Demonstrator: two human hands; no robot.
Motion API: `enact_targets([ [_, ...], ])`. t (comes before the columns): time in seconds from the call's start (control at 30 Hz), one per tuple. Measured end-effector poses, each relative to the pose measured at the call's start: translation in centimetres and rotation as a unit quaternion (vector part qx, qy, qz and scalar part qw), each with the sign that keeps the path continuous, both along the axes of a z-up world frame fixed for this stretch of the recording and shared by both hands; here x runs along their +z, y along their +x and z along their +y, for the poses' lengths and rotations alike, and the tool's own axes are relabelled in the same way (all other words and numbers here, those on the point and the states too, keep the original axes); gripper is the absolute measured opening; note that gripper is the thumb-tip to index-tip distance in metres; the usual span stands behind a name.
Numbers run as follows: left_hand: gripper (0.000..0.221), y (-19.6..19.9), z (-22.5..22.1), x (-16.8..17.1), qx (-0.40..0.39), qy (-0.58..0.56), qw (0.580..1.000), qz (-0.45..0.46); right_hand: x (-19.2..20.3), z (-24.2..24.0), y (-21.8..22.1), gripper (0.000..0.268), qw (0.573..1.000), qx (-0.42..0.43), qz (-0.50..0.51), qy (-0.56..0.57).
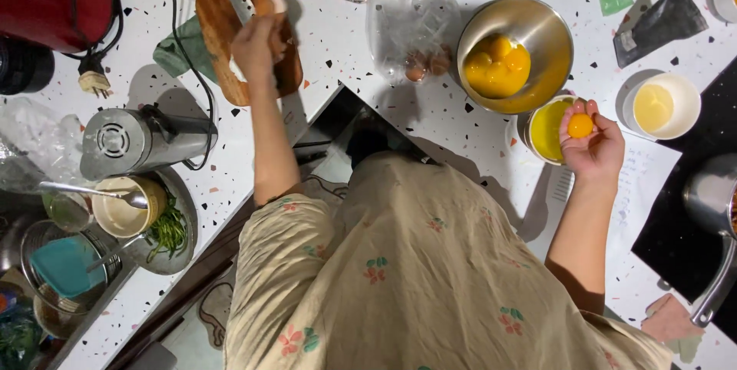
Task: Cracking multiple eggs into a bowl on a kitchen counter
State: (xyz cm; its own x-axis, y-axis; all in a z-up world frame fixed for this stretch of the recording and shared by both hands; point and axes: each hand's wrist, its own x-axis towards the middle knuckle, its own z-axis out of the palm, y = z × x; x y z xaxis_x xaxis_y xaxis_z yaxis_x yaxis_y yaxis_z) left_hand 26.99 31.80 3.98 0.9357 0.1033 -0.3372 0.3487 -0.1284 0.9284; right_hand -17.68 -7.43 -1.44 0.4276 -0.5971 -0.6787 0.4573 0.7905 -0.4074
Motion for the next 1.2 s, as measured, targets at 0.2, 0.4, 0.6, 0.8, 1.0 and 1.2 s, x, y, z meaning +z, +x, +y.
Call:
enact_targets([
  [0.2, 0.024, 6.1, 7.7, -8.9, 0.160, -0.078, 0.984, -0.024, 0.2, 0.2, 0.7, 0.018, 1.000, -0.016, 0.025, 0.008],
  [0.4, 0.050, 9.0, 9.6, -12.0, 0.144, 0.192, 0.969, 0.064, 1.3, 0.5, 0.6, 0.017, 1.000, -0.017, -0.002, 0.006],
  [0.6, 0.067, -2.4, 0.2, 2.4, 0.017, 0.275, 0.951, -0.143, -2.9, -1.2, -1.1, 0.029, 1.000, -0.009, 0.001, -0.030],
  [0.8, 0.060, -17.2, -16.5, 3.3, -0.365, -0.215, 0.904, 0.060, -2.0, -0.4, -0.8, 0.028, 0.999, -0.006, -0.016, -0.052],
  [1.0, 0.045, -31.0, -28.7, -9.1, -0.458, -0.324, 0.734, 0.382, -0.2, 0.5, -0.3, 0.029, 0.991, -0.017, 0.030, -0.131],
  [1.2, 0.018, -33.0, -30.8, -4.5, -0.418, -0.476, 0.644, 0.429, 2.5, 2.7, 0.6, 0.031, 0.954, -0.030, 0.111, -0.278],
])
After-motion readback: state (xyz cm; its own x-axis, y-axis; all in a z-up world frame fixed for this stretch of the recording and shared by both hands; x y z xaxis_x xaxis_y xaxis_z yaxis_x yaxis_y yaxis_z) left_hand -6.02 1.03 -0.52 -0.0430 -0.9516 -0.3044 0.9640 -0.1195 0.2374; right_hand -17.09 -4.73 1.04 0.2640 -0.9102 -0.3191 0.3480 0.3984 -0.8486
